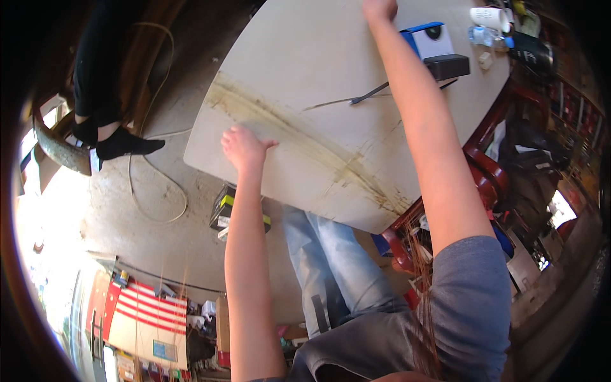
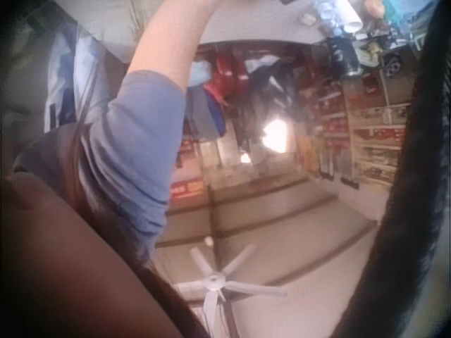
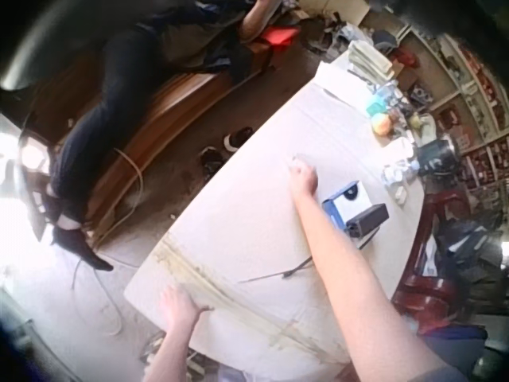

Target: The person wipes a white table with a cloth, then wipes a wooden pallet on the floor. They later pick up a dustpan and broom, sweep debris from under the pallet, and move the pallet aside.

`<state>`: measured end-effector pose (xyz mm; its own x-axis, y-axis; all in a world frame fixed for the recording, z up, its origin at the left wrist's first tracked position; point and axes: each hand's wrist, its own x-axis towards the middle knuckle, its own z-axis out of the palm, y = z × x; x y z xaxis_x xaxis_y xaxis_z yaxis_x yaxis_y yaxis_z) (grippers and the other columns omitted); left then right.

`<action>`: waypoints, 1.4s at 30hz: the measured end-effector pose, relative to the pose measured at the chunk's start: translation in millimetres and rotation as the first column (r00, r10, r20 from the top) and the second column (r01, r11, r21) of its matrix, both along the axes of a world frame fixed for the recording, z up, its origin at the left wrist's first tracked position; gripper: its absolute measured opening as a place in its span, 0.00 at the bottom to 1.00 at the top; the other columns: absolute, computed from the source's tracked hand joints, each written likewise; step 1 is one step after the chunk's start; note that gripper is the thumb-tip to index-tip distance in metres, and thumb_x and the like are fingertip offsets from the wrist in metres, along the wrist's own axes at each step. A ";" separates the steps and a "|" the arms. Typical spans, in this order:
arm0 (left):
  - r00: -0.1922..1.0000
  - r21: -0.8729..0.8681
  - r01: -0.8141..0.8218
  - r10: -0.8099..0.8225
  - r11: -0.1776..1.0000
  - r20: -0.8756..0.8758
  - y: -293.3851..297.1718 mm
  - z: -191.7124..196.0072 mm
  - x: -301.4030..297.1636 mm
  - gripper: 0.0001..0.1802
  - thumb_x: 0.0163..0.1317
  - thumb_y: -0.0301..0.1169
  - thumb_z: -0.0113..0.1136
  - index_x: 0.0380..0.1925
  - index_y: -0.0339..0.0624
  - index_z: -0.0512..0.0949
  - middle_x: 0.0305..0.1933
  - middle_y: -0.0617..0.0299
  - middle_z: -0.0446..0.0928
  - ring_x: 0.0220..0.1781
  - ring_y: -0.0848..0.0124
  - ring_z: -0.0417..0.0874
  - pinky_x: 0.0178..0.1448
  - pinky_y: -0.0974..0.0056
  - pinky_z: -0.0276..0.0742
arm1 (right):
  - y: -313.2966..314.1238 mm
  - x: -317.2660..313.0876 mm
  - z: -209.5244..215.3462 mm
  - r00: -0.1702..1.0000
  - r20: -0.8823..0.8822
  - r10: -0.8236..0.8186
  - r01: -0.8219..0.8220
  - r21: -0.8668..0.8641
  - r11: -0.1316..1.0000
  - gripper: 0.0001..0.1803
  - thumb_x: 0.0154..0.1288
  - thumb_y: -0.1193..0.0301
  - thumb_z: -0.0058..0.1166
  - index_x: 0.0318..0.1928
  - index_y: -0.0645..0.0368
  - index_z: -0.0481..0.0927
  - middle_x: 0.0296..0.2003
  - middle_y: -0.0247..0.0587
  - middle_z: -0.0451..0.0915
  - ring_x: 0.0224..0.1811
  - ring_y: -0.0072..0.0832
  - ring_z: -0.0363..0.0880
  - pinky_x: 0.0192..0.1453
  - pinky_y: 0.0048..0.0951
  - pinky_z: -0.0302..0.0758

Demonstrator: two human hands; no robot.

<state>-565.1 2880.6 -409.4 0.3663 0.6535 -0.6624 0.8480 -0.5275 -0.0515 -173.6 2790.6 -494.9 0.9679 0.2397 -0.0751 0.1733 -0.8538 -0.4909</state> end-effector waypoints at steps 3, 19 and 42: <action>1.000 -0.022 -0.002 0.002 1.000 0.007 0.9 1.6 1.5 0.48 0.28 0.56 0.77 0.42 0.30 0.70 0.48 0.44 0.73 0.54 0.52 0.73 0.56 0.58 0.72 | 65.7 -32.5 -3.5 0.961 0.227 0.161 -0.222 0.278 0.934 0.10 0.56 0.73 0.51 0.37 0.51 0.84 0.41 0.47 0.78 0.45 0.44 0.75 0.51 0.38 0.73; 0.675 0.170 0.542 -0.547 0.823 0.495 -140.7 -12.1 36.6 0.27 0.64 0.31 0.40 0.65 0.43 0.61 0.72 0.56 0.54 0.75 0.62 0.49 0.76 0.57 0.43 | -93.1 -177.2 20.1 0.930 0.030 0.366 -0.367 0.117 0.923 0.14 0.59 0.69 0.55 0.46 0.48 0.83 0.31 0.40 0.78 0.39 0.36 0.77 0.44 0.31 0.73; 0.835 -0.472 -0.192 0.396 0.860 0.382 -255.1 142.3 -444.1 0.14 0.51 0.23 0.59 0.40 0.40 0.76 0.49 0.53 0.72 0.55 0.52 0.69 0.59 0.54 0.66 | 126.4 -396.5 6.9 0.557 -0.168 0.813 -0.650 0.521 0.553 0.10 0.54 0.69 0.54 0.37 0.53 0.82 0.40 0.41 0.77 0.46 0.35 0.74 0.48 0.37 0.72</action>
